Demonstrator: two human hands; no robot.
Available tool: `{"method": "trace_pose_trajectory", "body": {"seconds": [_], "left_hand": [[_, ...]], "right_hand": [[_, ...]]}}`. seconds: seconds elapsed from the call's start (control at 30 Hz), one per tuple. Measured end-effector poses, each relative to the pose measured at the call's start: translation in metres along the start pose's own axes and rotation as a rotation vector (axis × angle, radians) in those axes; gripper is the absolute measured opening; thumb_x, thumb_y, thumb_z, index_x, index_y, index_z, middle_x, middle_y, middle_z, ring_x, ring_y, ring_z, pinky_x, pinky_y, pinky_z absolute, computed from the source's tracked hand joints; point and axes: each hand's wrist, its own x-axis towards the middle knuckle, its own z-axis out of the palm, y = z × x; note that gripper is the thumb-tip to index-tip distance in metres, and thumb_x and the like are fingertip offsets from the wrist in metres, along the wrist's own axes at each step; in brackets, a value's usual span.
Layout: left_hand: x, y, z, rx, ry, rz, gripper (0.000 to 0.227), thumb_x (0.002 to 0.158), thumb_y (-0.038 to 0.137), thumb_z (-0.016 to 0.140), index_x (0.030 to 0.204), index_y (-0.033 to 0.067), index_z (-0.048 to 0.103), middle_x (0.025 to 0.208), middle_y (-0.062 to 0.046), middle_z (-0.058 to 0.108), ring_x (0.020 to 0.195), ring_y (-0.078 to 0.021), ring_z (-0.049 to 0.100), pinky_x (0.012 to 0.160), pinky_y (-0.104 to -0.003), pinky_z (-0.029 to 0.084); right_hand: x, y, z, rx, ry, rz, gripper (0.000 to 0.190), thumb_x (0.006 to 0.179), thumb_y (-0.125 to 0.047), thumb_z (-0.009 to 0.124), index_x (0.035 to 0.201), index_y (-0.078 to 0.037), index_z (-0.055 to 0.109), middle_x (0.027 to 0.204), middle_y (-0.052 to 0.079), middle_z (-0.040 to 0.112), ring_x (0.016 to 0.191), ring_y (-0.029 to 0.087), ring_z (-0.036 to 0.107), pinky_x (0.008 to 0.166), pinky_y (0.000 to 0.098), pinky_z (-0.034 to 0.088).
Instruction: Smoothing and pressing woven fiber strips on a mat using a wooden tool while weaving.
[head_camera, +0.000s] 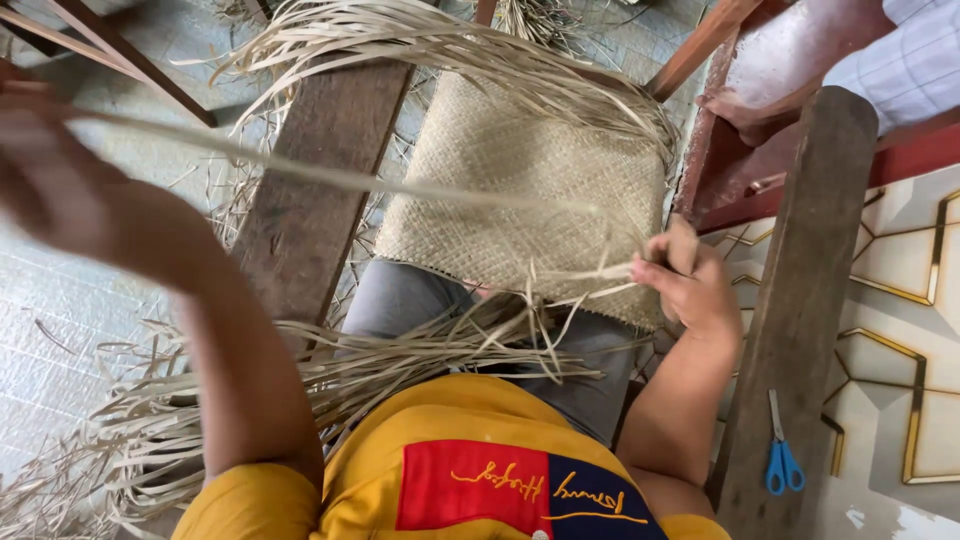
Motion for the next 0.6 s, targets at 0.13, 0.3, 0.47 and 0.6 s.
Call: {"method": "trace_pose_trajectory", "body": {"seconds": [0.13,0.3,0.47,0.6], "left_hand": [[-0.071,0.056,0.06,0.281,-0.756,0.009,0.05,0.082,-0.013,0.063,0.125,0.0042,0.045,0.13,-0.013,0.048,0.123,-0.031,0.05,0.105,-0.04,0.05],[-0.122,0.055,0.085,0.123,-1.166,0.36,0.044,0.087,-0.006,0.048,0.129,-0.0015,0.037,0.123,-0.019,0.056,0.121,-0.0327,0.049,0.106,-0.055,0.023],[-0.104,0.051,0.093,-0.003,-1.261,0.468,0.012,0.082,-0.002,0.066,0.092,-0.0032,0.061,0.083,-0.015,0.065,0.088,-0.033,0.062,0.094,-0.054,0.034],[-0.047,0.03,0.083,0.966,-1.777,-0.199,0.01,0.089,0.007,0.04,0.088,0.0111,0.048,0.083,-0.009,0.048,0.073,-0.0186,0.048,0.061,-0.028,0.049]], "right_hand": [[0.017,-0.042,0.029,-0.092,-0.166,-0.253,0.039,0.086,-0.009,0.054,0.057,-0.011,0.029,0.067,0.004,0.059,0.069,0.014,0.062,0.069,0.0269,0.054],[0.021,-0.057,0.044,-0.075,-0.291,-0.236,0.009,0.081,0.001,0.058,0.089,-0.004,0.058,0.072,0.004,0.062,0.064,0.013,0.062,0.062,0.0251,0.053],[0.015,-0.062,0.033,-0.097,-0.413,-0.324,0.015,0.078,-0.009,0.065,0.091,-0.004,0.057,0.077,0.003,0.06,0.067,0.012,0.056,0.062,0.0244,0.044],[-0.002,-0.066,-0.005,-0.234,-0.276,-0.238,0.012,0.081,-0.004,0.058,0.074,-0.009,0.048,0.077,0.002,0.061,0.06,0.009,0.055,0.049,0.0154,0.05]]}}
